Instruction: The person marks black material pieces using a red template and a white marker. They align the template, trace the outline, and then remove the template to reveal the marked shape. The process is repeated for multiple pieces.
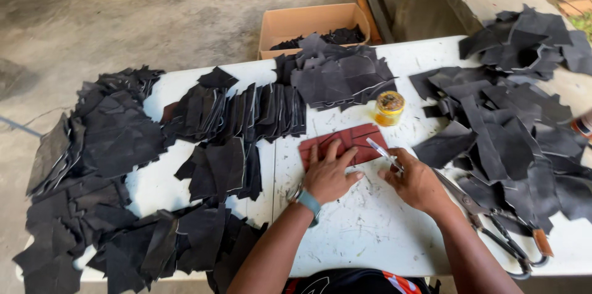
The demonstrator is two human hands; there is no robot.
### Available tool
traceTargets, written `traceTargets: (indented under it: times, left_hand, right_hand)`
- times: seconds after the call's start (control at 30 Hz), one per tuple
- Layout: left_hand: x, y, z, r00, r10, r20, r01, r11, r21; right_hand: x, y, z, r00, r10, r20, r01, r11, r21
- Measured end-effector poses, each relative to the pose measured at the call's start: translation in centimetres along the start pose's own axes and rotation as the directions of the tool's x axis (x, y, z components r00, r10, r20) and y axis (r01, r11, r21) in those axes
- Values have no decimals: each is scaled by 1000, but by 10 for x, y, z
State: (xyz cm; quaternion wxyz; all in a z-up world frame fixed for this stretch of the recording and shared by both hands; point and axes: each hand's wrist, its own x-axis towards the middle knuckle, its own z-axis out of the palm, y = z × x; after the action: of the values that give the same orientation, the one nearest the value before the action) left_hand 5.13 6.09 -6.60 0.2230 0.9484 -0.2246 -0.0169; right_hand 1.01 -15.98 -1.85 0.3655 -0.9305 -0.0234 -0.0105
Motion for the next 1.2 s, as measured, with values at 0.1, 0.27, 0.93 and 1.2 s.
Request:
traceTargets:
  times: [0.1,0.27,0.93,1.2]
  left_hand:
    - [11,0,-14,999,-33,41,35,997,-65]
    - [-30,7,-28,970,-53,-238,22,991,-131]
    - [-126,-168,-133,784,-529,-325,417,836,-356]
    - [-158,-189,-169,507,-601,-618,402,799,-447]
  right_hand:
    - [17,5,15,955,-271,-123,255,958,-130]
    - [31,13,31,948,-300,-105,261,923,-282]
    - [49,3,64,935,-336,-116,286,904,-318]
    - [58,-19,76,889,-433,-147,331,832,-446]
